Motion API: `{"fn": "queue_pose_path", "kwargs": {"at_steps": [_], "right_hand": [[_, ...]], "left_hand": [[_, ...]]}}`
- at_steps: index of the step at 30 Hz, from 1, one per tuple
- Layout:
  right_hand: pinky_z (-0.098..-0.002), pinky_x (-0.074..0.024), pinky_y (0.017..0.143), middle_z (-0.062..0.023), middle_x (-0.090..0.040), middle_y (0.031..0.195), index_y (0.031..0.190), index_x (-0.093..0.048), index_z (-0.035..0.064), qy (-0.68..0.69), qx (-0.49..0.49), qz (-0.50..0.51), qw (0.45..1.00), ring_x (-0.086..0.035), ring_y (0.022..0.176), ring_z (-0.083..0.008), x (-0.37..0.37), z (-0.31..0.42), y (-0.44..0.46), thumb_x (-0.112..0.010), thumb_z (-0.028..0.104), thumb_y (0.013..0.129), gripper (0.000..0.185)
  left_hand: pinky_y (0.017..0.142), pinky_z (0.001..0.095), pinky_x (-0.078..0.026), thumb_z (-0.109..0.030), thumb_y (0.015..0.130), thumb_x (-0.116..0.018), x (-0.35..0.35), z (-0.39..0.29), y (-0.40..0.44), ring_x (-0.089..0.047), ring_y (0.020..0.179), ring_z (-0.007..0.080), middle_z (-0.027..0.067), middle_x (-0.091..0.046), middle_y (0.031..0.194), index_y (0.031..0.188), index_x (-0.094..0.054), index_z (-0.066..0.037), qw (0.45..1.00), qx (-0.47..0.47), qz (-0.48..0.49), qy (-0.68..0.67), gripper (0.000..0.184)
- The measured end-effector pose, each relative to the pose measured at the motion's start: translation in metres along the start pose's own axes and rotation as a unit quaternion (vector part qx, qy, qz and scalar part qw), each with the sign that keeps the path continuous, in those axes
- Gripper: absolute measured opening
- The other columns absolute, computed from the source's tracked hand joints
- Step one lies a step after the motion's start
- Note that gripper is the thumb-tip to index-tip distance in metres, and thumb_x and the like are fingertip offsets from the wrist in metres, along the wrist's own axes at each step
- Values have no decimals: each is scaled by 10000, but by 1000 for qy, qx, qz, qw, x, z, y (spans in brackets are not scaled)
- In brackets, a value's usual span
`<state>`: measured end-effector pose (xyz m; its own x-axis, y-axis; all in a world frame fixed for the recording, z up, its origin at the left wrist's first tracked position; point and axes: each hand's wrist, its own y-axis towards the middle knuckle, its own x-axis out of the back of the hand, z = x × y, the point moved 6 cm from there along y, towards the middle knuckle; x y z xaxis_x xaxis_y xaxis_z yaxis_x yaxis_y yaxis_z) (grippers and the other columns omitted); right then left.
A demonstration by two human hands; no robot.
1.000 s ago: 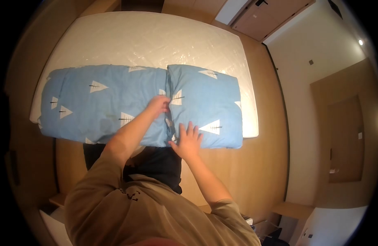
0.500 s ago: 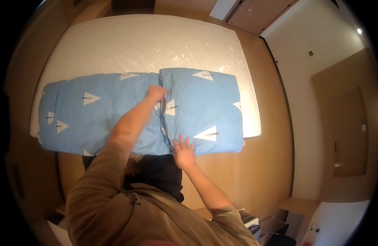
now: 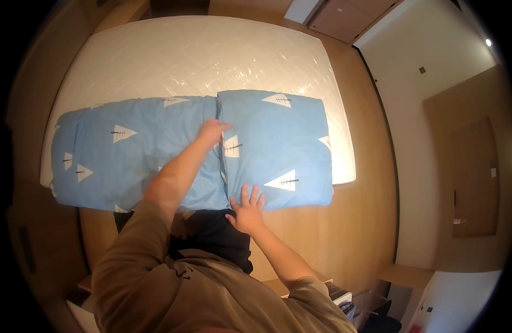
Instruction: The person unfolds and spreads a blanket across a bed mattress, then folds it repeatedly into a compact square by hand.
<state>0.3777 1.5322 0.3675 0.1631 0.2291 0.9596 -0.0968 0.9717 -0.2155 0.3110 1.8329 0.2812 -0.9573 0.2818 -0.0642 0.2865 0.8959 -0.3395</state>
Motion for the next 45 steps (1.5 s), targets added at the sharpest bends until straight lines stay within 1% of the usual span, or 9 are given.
{"fn": "queue_pose_path", "kwargs": {"at_steps": [8, 12, 15, 18, 27, 33, 38, 41, 45], "right_hand": [[-666, -161, 1063, -180, -328, 1473, 1043, -694, 104, 254, 114, 49, 959, -192, 1385, -437, -34, -25, -31, -644, 390, 847, 350], [-544, -335, 1006, -110, -459, 1359, 1084, -636, 68, 692, -207, -56, 689, -426, 1239, -306, -94, -77, -71, -639, 404, 873, 397], [-416, -469, 881, -49, -550, 1227, 1209, -541, 79, 771, -447, -134, 433, -559, 1046, -235, -86, -80, -76, -636, 429, 878, 491], [-331, -499, 744, -44, -584, 1136, 1280, -453, 100, 859, -340, -92, 373, -597, 934, -221, -76, -80, -36, -648, 454, 862, 581], [-337, -543, 594, -57, -628, 1035, 1278, -475, 133, 767, -392, 25, 507, -633, 751, -206, -78, -80, -22, -593, 549, 863, 599], [-364, -555, 812, -72, -639, 1092, 1239, -521, 87, 903, -272, -32, 330, -649, 938, -224, -56, -62, -11, -571, 476, 903, 516], [-335, -567, 721, -52, -672, 978, 1080, -600, 81, 965, -176, 35, 190, -660, 834, -200, -62, -81, -9, -547, 377, 922, 339], [-325, -564, 687, -44, -681, 906, 1020, -612, 62, 965, -183, -34, 185, -660, 755, -208, -35, -71, -14, -545, 344, 906, 311], [-351, -559, 716, -62, -672, 1018, 1083, -599, 83, 950, -186, 6, 250, -665, 811, -227, -38, -59, -10, -525, 407, 922, 370]], "left_hand": [[484, 307, -471, -320, 785, -748, 16, 32, -50, -578, 528, 185, 85, -639, 722, 814, -608, 4, 988, 21, -93, -121, 354], [619, 282, -489, -295, 763, -777, -1, 32, -136, -602, 656, 160, 73, -647, 769, 890, -612, 17, 991, -47, -126, 5, 376], [742, 320, -509, -290, 727, -803, -33, 30, -163, -624, 849, 197, 122, -652, 949, 1022, -583, 48, 997, 29, 58, -41, 500], [820, 334, -503, -265, 715, -811, -62, 16, -169, -614, 985, 227, 151, -631, 1069, 1111, -543, 60, 997, 11, 62, -34, 577], [963, 368, -449, -277, 744, -787, -70, 21, -184, -528, 1171, 250, 166, -503, 1302, 1336, -370, 28, 992, -26, 122, -14, 785], [967, 492, -428, -539, 962, -353, -58, 72, -217, -401, 1306, 270, 103, -405, 1412, 1439, -295, -69, 928, 190, 190, -259, 672], [714, 395, -536, -273, 892, -600, -43, 100, -211, -596, 943, 243, 139, -562, 1154, 1203, -505, 7, 975, 147, 102, -131, 429], [473, 293, -520, -163, 825, -682, -39, 121, -203, -615, 537, 197, 120, -636, 860, 1100, -533, 48, 987, 127, 62, -71, 377], [535, 342, -539, -128, 849, -592, -41, 108, -211, -649, 709, 245, 135, -628, 894, 1099, -543, 50, 982, 162, 91, -18, 311]]}}
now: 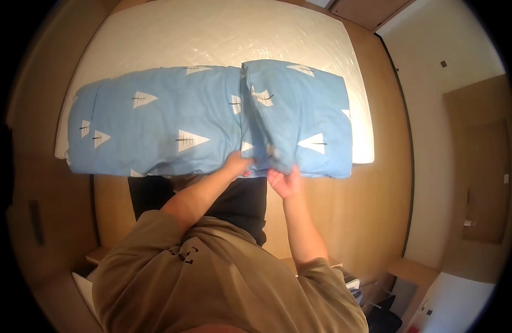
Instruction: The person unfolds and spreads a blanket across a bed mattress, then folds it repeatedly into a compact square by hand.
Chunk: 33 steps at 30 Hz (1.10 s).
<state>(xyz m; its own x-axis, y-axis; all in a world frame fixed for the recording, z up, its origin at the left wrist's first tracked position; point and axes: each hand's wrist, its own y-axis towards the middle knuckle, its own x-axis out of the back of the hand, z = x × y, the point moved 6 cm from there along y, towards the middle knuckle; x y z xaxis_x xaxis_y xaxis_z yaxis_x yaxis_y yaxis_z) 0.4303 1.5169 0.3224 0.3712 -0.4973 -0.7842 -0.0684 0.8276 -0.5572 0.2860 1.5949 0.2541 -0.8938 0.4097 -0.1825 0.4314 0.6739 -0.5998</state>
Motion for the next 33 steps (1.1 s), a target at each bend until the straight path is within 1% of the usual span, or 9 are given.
{"fn": "queue_pose_path", "kwargs": {"at_steps": [3, 8, 13, 15, 17, 20, 23, 30, 33], "right_hand": [[-409, -513, 823, -46, -630, 1066, 1197, -530, 123, -198, -70, -149, 966, -614, 918, -230, 37, -22, 11, -500, 679, 846, 658], [-368, -484, 808, -24, -598, 1113, 1226, -522, 162, -177, -64, -138, 972, -570, 978, -203, 32, -30, 19, -510, 711, 819, 683], [-290, -472, 730, -11, -607, 1104, 1213, -537, 184, -129, 34, -170, 976, -581, 923, -177, 43, -30, 27, -562, 642, 833, 596], [-276, -465, 709, -14, -615, 1086, 1209, -542, 182, -128, 38, -143, 981, -587, 891, -168, 52, -29, 33, -568, 628, 838, 581], [-305, -495, 768, -24, -625, 1117, 1219, -542, 147, -98, 55, -128, 985, -607, 942, -185, 45, -29, 35, -556, 578, 869, 556], [-386, -479, 939, -63, -579, 1263, 1278, -505, 101, -9, 72, -42, 996, -569, 1134, -241, 21, -32, 29, -555, 438, 920, 493], [-406, -421, 1018, -91, -527, 1335, 1310, -475, 81, 22, 106, 31, 994, -521, 1206, -261, 7, -35, 22, -550, 378, 934, 485], [-434, -376, 1069, -111, -505, 1354, 1333, -433, 40, 41, 106, -20, 993, -488, 1243, -275, 51, -33, 45, -559, 307, 941, 491], [-440, -384, 1063, -112, -507, 1350, 1338, -424, 37, 43, 92, -53, 993, -487, 1243, -275, 63, -35, 47, -579, 292, 934, 503]], "left_hand": [[631, 400, -539, -83, 861, -472, -21, -2, 4, -631, 881, 276, 164, -636, 981, 1136, -566, 38, 994, -29, 45, -97, 315], [744, 391, -530, -120, 892, -494, -19, 13, 6, -645, 873, 265, 162, -644, 1012, 1122, -597, 12, 990, -8, 68, -121, 285], [796, 415, -514, -117, 860, -504, -17, 11, 3, -623, 950, 264, 150, -646, 1011, 1095, -594, 29, 985, 23, 52, -165, 291], [871, 405, -495, -218, 875, -504, -5, 16, 42, -615, 984, 248, 131, -636, 1088, 1165, -554, 2, 967, -64, 83, -234, 368], [923, 390, -469, -324, 912, -500, 3, -36, 30, -610, 1010, 243, 112, -615, 1163, 1213, -531, -5, 908, -39, 160, -384, 440], [939, 388, -461, -385, 918, -532, 12, -96, 26, -587, 1066, 244, 124, -585, 1221, 1262, -503, -21, 925, -38, 102, -364, 502], [937, 396, -469, -348, 894, -606, 8, -118, 56, -552, 1123, 247, 129, -543, 1271, 1292, -477, -29, 929, -104, 118, -334, 526], [843, 457, -522, -224, 843, -686, 18, -179, 92, -595, 1026, 264, 130, -565, 1163, 1292, -415, -37, 961, -167, 27, -217, 557], [826, 396, -520, -201, 776, -761, 35, -206, 130, -571, 1075, 243, 161, -561, 1182, 1291, -392, 40, 949, -182, 25, -255, 678]]}}
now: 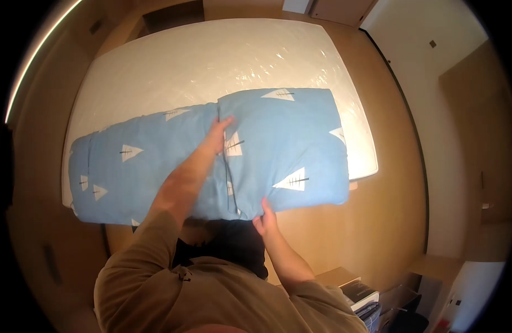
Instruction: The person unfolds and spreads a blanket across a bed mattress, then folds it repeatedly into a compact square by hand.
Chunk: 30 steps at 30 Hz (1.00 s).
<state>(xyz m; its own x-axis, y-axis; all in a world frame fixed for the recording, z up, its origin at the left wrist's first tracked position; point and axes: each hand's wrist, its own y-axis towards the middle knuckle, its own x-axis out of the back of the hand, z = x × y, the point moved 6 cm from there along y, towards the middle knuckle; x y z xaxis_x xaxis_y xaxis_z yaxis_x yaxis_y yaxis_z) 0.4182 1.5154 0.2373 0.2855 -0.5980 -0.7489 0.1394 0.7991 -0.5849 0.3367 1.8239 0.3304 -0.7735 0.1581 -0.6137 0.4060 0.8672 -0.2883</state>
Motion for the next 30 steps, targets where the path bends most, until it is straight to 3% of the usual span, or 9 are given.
{"fn": "queue_pose_path", "kwargs": {"at_steps": [3, 6, 9, 13, 17, 22, 24, 25, 30], "right_hand": [[-449, -392, 1053, -108, -504, 1349, 1352, -402, 40, 9, -15, -6, 1000, -489, 1239, -278, 6, -4, 2, -581, 282, 934, 515], [-469, -391, 1045, -107, -483, 1364, 1382, -361, 51, 21, -34, -17, 999, -479, 1245, -289, 6, -5, 1, -559, 252, 946, 519], [-474, -377, 1056, -111, -460, 1386, 1396, -341, 47, -5, -43, -43, 998, -454, 1267, -295, 7, -4, 2, -567, 282, 939, 562], [-467, -366, 1065, -112, -458, 1386, 1398, -335, 43, -55, -20, -40, 997, -449, 1269, -299, 15, -5, 0, -579, 346, 928, 611], [-459, -364, 1065, -113, -462, 1380, 1393, -346, 40, -102, 5, -110, 989, -444, 1271, -298, 8, 1, -3, -561, 348, 936, 591], [-451, -336, 1082, -117, -458, 1382, 1383, -369, 39, -82, 2, -136, 987, -437, 1275, -298, -4, -6, -2, -496, 355, 960, 543], [-448, -326, 1089, -119, -454, 1386, 1382, -370, 38, -56, -6, -105, 993, -434, 1277, -291, -14, -12, -8, -470, 353, 967, 530], [-446, -322, 1092, -120, -450, 1389, 1384, -367, 37, -39, -16, -79, 996, -432, 1280, -287, -19, -14, -11, -458, 351, 971, 527], [-443, -382, 1040, -112, -515, 1316, 1344, -413, 24, -31, -16, -9, 999, -495, 1214, -272, -41, -25, -16, -511, 303, 950, 492]], "left_hand": [[803, 385, -527, -189, 757, -778, 28, 0, 50, -592, 1043, 243, 179, -563, 1188, 1216, -459, 84, 986, 96, -124, 57, 622], [763, 369, -532, -184, 754, -776, 37, -1, 100, -627, 948, 242, 184, -606, 1110, 1111, -525, 122, 988, 104, -87, 68, 533], [731, 342, -528, -148, 771, -753, 11, -30, 108, -642, 855, 220, 152, -648, 992, 1064, -567, 91, 990, 55, -15, 128, 421], [704, 292, -519, -78, 823, -690, 24, -30, 123, -633, 807, 173, 107, -660, 922, 1085, -579, 18, 976, -120, -71, 166, 301], [720, 285, -514, -174, 872, -658, 49, -10, 133, -624, 844, 171, 113, -647, 979, 1178, -519, 27, 974, -108, -115, 164, 392], [883, 312, -470, -290, 883, -653, 45, -7, 56, -555, 1060, 205, 147, -569, 1186, 1322, -372, 38, 972, -85, -143, 164, 616], [958, 327, -427, -288, 862, -680, 34, 15, -15, -498, 1147, 221, 151, -525, 1253, 1341, -347, 30, 989, 32, -54, 130, 665], [956, 334, -433, -256, 846, -699, 29, 31, -56, -509, 1133, 217, 153, -536, 1228, 1332, -358, 27, 973, 121, -92, 173, 658], [945, 326, -435, -209, 811, -738, 12, 93, -184, -521, 1106, 214, 160, -536, 1212, 1267, -391, 65, 957, 118, 25, 262, 635]]}}
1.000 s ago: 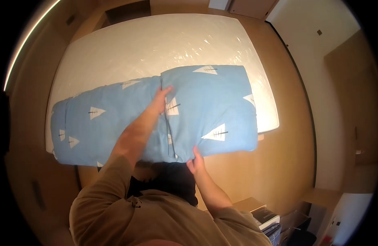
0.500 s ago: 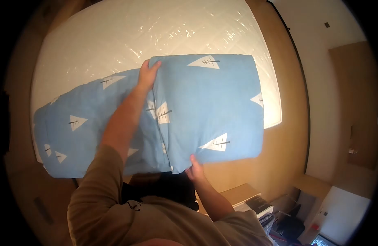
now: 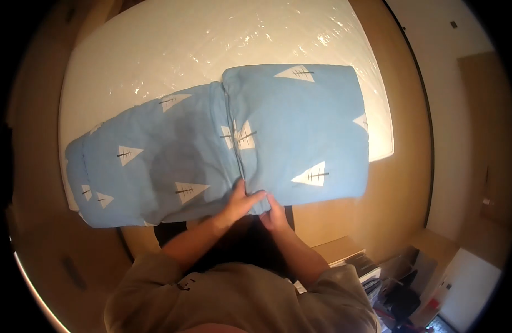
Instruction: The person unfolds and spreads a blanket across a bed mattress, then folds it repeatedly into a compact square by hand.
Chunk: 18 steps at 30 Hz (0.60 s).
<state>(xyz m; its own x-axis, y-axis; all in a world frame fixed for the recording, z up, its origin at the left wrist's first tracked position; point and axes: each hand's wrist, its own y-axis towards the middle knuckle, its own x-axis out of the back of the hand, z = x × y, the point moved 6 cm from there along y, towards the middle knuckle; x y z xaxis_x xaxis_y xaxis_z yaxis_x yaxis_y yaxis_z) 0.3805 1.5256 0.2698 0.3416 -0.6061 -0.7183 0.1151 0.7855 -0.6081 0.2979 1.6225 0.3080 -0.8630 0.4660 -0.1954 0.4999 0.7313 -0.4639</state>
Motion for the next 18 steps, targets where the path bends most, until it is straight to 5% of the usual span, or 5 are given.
{"fn": "queue_pose_path", "kwargs": {"at_steps": [1, 6, 13, 16, 18], "right_hand": [[-451, -392, 1030, -108, -526, 1299, 1334, -421, 16, -12, -1, -35, 999, -507, 1198, -272, 5, 0, 5, -540, 259, 939, 479], [-364, -477, 801, -56, -605, 1141, 1254, -503, 76, -118, 36, -172, 977, -582, 1005, -208, 13, 9, 9, -671, 258, 872, 455], [-300, -501, 678, -32, -642, 964, 1078, -558, 75, -277, -63, -44, 958, -618, 817, -170, 19, 26, -52, -706, 195, 845, 301], [-297, -511, 663, -37, -643, 866, 972, -573, 62, -403, 97, -54, 909, -614, 747, -153, 26, 77, -88, -720, 210, 834, 250], [-290, -491, 654, -44, -637, 838, 921, -585, 49, -476, 302, -84, 822, -605, 759, -141, 51, 129, -92, -736, 237, 818, 263]], "left_hand": [[929, 345, -438, -269, 861, -674, -9, 6, -4, -537, 1109, 263, 198, -552, 1197, 1241, -420, 77, 997, 3, -28, -78, 573], [881, 403, -443, -418, 923, -542, -6, 50, 16, -579, 1026, 404, 303, -605, 1056, 1119, -505, 107, 974, -16, -222, 39, 561], [856, 458, -452, -396, 949, -483, 4, 28, 12, -557, 1012, 481, 339, -597, 1034, 1085, -525, 104, 933, -127, -235, 242, 521], [843, 485, -465, -366, 958, -447, 2, 13, 6, -579, 962, 476, 347, -602, 985, 1107, -452, 97, 897, -103, -219, 370, 486], [836, 491, -469, -356, 958, -439, -6, 8, -11, -594, 942, 459, 353, -604, 948, 1110, -412, 90, 882, -65, -216, 415, 472]]}}
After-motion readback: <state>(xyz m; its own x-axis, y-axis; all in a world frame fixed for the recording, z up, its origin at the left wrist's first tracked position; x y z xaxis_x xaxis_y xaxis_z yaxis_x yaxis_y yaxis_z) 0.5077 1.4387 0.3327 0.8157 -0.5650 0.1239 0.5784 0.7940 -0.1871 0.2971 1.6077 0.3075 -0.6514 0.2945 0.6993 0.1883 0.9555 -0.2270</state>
